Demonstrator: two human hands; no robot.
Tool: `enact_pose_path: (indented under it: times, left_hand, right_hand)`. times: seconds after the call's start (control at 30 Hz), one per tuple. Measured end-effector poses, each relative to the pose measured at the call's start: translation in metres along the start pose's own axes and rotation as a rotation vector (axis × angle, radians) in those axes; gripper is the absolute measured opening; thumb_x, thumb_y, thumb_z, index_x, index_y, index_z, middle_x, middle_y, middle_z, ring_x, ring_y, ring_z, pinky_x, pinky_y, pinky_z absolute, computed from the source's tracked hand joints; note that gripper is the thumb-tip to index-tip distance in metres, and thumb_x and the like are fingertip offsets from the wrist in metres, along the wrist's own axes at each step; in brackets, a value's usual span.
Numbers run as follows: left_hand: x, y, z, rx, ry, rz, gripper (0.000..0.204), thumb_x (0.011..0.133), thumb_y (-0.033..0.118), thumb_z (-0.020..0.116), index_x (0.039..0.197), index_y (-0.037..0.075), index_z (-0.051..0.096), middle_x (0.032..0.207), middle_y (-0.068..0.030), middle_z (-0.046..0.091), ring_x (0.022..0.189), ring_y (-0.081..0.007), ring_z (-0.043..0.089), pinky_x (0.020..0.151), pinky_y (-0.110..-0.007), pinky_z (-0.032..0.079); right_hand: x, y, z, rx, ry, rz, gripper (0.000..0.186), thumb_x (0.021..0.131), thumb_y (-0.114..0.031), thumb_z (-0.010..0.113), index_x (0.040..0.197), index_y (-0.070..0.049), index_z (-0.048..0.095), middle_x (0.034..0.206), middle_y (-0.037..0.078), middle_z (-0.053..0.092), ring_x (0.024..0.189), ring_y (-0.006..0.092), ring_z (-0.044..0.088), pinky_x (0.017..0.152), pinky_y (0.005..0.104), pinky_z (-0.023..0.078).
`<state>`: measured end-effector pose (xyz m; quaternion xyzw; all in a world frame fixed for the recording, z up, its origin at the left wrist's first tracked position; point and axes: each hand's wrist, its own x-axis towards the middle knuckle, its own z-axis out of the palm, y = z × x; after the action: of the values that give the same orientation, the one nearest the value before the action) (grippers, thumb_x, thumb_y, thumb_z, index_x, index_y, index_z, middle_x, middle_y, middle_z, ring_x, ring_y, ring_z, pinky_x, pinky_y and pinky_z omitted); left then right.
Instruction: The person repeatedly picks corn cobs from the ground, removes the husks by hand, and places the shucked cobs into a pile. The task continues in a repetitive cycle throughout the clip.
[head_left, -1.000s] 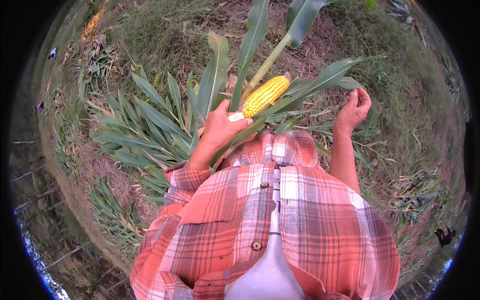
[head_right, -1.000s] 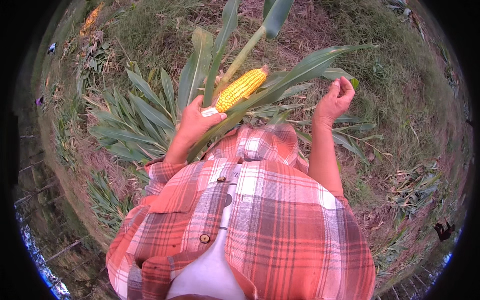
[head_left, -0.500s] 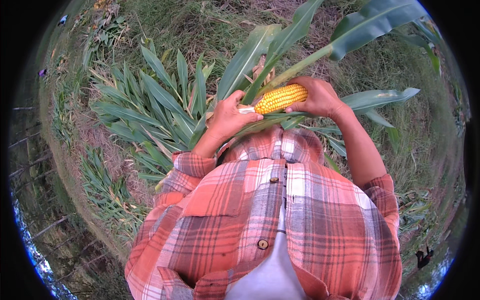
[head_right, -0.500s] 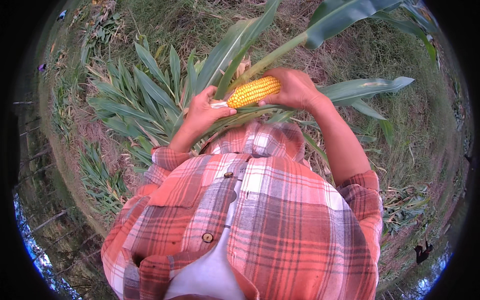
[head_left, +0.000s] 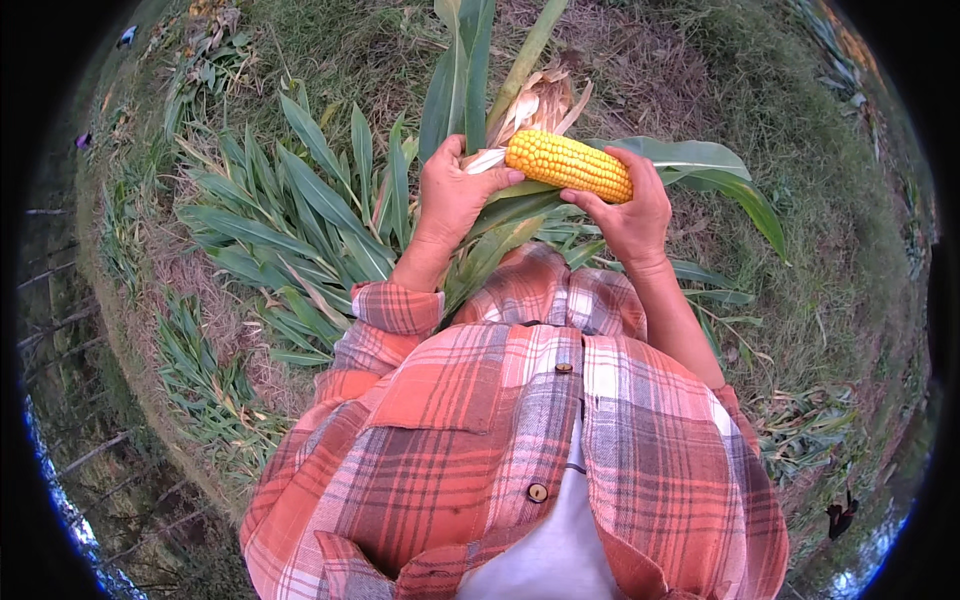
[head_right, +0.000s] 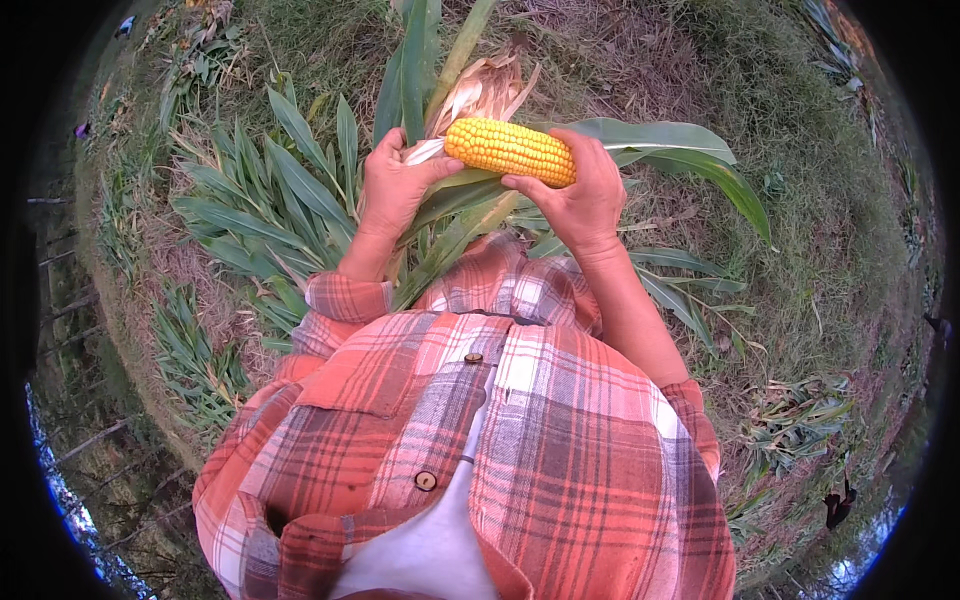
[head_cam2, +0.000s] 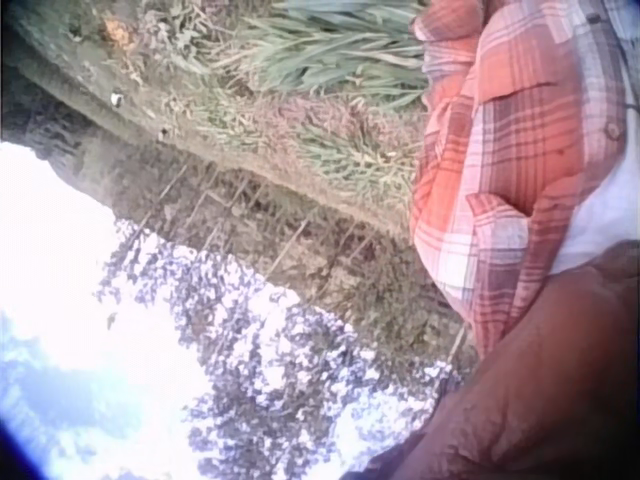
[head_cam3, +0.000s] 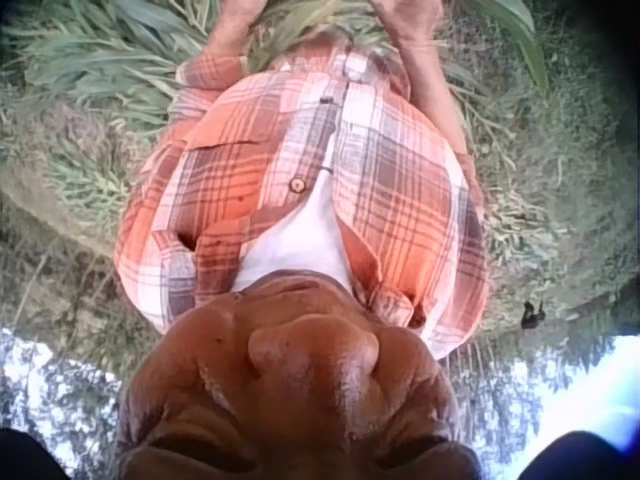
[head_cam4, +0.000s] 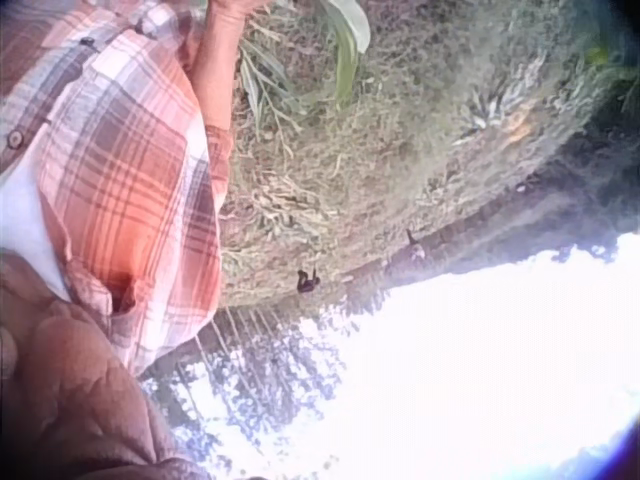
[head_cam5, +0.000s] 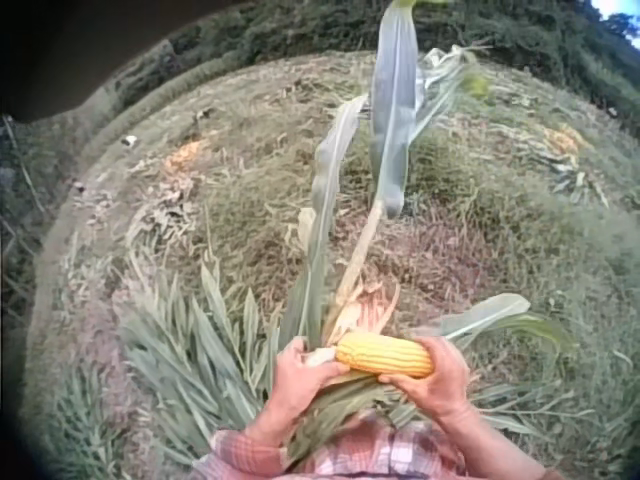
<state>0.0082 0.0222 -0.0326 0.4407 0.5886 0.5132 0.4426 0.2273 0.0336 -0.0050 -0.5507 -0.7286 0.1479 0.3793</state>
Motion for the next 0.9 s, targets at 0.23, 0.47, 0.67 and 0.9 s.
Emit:
enact_pose_path:
  times: [0.23,0.47,0.67,0.9]
  left_hand:
    - [-0.003,0.030,-0.012,-0.323,-0.077,-0.143,0.050,0.065,-0.002,0.078,0.106,-0.007,0.050,0.095,-0.0127,0.063,0.081,-0.0160,0.063,0.071,-0.027,0.053]
    - [-0.017,0.042,-0.021,-0.719,-0.246,-0.407,0.042,0.072,0.001,0.073,0.108,-0.003,0.053,0.096,-0.0110,0.064,0.082,-0.0179,0.065,0.074,-0.030,0.054]
    - [-0.023,0.016,-0.054,-0.434,0.008,-0.243,0.037,0.072,0.003,0.075,0.102,-0.002,0.055,0.096,-0.0103,0.063,0.084,-0.0152,0.063,0.074,-0.027,0.052]
    - [-0.108,-0.084,-0.142,-0.004,0.569,-0.182,0.037,0.071,0.010,0.077,0.095,-0.001,0.052,0.089,-0.0081,0.061,0.077,-0.0100,0.057,0.068,-0.022,0.047]
  right_hand:
    - [0.024,-0.013,-0.017,-0.028,-0.464,0.007,0.067,0.060,-0.048,0.079,0.104,-0.005,0.052,0.089,0.012,0.061,0.077,0.0304,0.061,0.069,0.0390,0.048]
    - [0.008,0.008,0.004,1.733,-0.612,0.682,0.063,0.084,-0.058,0.051,0.115,-0.004,0.046,0.076,0.011,0.052,0.056,0.0132,0.049,0.046,0.0218,0.041]
    - [0.026,0.038,-0.006,1.848,-0.364,0.743,0.068,0.084,-0.058,0.052,0.124,-0.005,0.042,0.099,0.015,0.057,0.064,0.0152,0.053,0.051,0.0233,0.045]
    - [-0.002,0.082,-0.019,1.398,-0.191,0.821,0.059,0.087,-0.040,0.058,0.131,-0.004,0.040,0.117,0.016,0.057,0.091,0.0192,0.062,0.069,0.0328,0.054]
